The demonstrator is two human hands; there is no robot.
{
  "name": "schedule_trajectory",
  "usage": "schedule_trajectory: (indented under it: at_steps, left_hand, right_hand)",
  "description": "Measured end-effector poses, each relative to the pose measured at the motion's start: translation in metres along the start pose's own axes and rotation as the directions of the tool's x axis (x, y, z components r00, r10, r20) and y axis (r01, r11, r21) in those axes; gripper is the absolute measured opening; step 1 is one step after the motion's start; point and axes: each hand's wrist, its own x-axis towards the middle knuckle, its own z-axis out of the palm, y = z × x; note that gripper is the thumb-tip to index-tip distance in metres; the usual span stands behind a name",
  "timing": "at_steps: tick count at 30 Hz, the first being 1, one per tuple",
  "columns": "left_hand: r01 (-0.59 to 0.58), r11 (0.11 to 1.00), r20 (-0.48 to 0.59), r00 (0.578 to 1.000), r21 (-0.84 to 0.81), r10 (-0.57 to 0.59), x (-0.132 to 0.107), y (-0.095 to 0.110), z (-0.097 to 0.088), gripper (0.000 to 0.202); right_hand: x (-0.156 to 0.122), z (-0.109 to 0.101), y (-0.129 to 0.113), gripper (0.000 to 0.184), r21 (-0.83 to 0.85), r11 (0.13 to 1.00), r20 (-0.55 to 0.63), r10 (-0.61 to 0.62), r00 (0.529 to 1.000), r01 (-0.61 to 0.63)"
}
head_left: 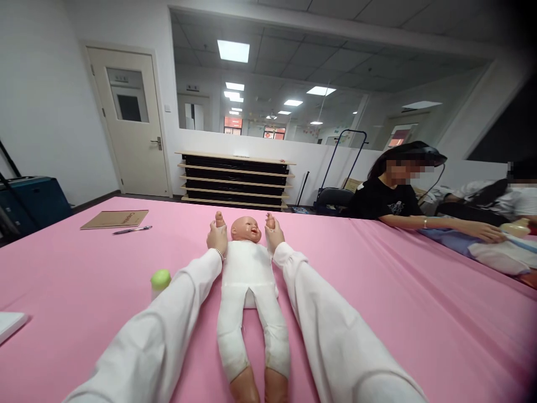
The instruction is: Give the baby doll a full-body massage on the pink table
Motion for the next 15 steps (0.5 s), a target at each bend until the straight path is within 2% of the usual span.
schedule_trajectory:
  at_steps: [3,5,7,11,15]
  left_hand:
    - [0.015,0.998,0.060,0.998,0.064,-0.019,0.011,-0.014,0.022,0.048]
    - [-0.026,0.996,0.100,0.995,0.082,0.017,0.013,-0.023,0.031,0.047]
    - [-0.084,0.992,0.130,0.989,0.089,0.072,0.014,-0.027,0.036,0.046]
    - [-0.157,0.982,0.171,0.976,0.101,0.139,0.019,-0.022,0.041,0.044]
    - [-0.157,0.979,0.167,0.977,0.132,0.134,0.021,-0.007,0.036,0.045]
  right_hand:
    - [0.002,0.016,0.021,0.035,-0.075,0.993,0.015,0.093,0.996,-0.092]
    - [0.000,0.017,0.027,0.027,-0.085,0.992,0.019,0.100,0.995,-0.098]
    - [0.000,0.014,0.027,0.027,-0.089,0.992,0.007,0.086,0.996,-0.085]
    - [0.002,0.010,0.015,0.025,-0.104,0.994,-0.028,0.036,0.999,-0.039]
    - [-0.007,0.012,0.009,0.029,-0.131,0.991,-0.040,0.035,0.999,-0.040]
